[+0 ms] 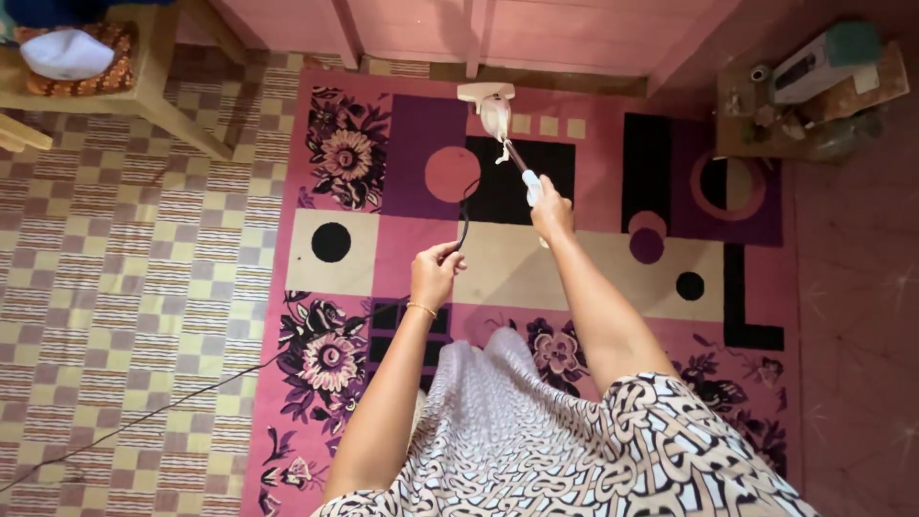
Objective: The person vacuums a patterned rug by pushing a vacuum cleaner back and forth while managing the power cord by hand.
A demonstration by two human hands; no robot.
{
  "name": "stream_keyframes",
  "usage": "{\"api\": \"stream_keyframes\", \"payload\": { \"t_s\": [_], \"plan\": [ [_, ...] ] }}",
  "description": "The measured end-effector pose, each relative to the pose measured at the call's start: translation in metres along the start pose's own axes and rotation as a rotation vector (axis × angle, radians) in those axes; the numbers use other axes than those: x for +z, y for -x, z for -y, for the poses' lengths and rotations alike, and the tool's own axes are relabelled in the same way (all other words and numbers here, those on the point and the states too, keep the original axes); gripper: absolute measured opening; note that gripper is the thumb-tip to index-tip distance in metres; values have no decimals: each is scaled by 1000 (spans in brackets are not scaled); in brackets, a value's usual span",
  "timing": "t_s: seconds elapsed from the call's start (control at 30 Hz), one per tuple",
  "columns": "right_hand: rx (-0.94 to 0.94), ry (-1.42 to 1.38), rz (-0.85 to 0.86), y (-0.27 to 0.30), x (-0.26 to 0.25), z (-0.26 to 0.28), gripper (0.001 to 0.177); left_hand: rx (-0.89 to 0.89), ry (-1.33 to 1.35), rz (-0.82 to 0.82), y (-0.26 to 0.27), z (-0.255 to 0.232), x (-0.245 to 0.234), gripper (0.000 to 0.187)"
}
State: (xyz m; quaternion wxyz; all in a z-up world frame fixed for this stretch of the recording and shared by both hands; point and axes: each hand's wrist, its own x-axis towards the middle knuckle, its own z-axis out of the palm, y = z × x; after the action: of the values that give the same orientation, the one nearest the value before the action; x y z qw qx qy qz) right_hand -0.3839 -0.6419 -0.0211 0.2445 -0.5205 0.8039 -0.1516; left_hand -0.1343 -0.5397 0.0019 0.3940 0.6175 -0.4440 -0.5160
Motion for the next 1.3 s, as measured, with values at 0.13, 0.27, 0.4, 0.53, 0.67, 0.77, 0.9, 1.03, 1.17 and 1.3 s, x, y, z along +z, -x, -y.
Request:
{"api": "stream_keyframes", "payload": {
  "t_s": [0.13, 0.27, 0.4, 0.53, 0.67, 0.77, 0.9, 1.03, 1.17, 1.3],
  "plan": [
    [97, -2, 86, 27, 11, -33, 50, 13, 21, 32, 0, 4, -8, 28],
    [80, 54, 62, 84, 10, -40, 48, -17, -7, 91, 12, 3, -26, 28],
    [98, -80, 84, 188, 2, -40, 52, 3, 8, 132, 20, 1, -44, 26],
    [410, -665, 119, 297, 10, -8, 53, 11, -20, 186, 23, 3, -66, 25],
    [251, -605, -56, 349, 68, 8, 50, 18, -3, 250, 17, 5, -85, 25],
    [78, -604, -155, 326, 124, 12, 50, 2, 9, 260, 7, 8, -96, 25],
    [63, -592, -233, 256, 162, 26, 52, 3, -5, 258, -1, 6, -101, 25],
    [158, -518, -187, 179, 171, 53, 55, 8, -15, 244, -13, 5, -96, 26],
    [139, -458, -218, 110, 156, 62, 55, -5, 2, 209, -37, -3, -90, 27],
    [150, -418, -151, 54, 135, 60, 52, -41, -23, 175, -63, -11, -77, 27]
  ]
}}
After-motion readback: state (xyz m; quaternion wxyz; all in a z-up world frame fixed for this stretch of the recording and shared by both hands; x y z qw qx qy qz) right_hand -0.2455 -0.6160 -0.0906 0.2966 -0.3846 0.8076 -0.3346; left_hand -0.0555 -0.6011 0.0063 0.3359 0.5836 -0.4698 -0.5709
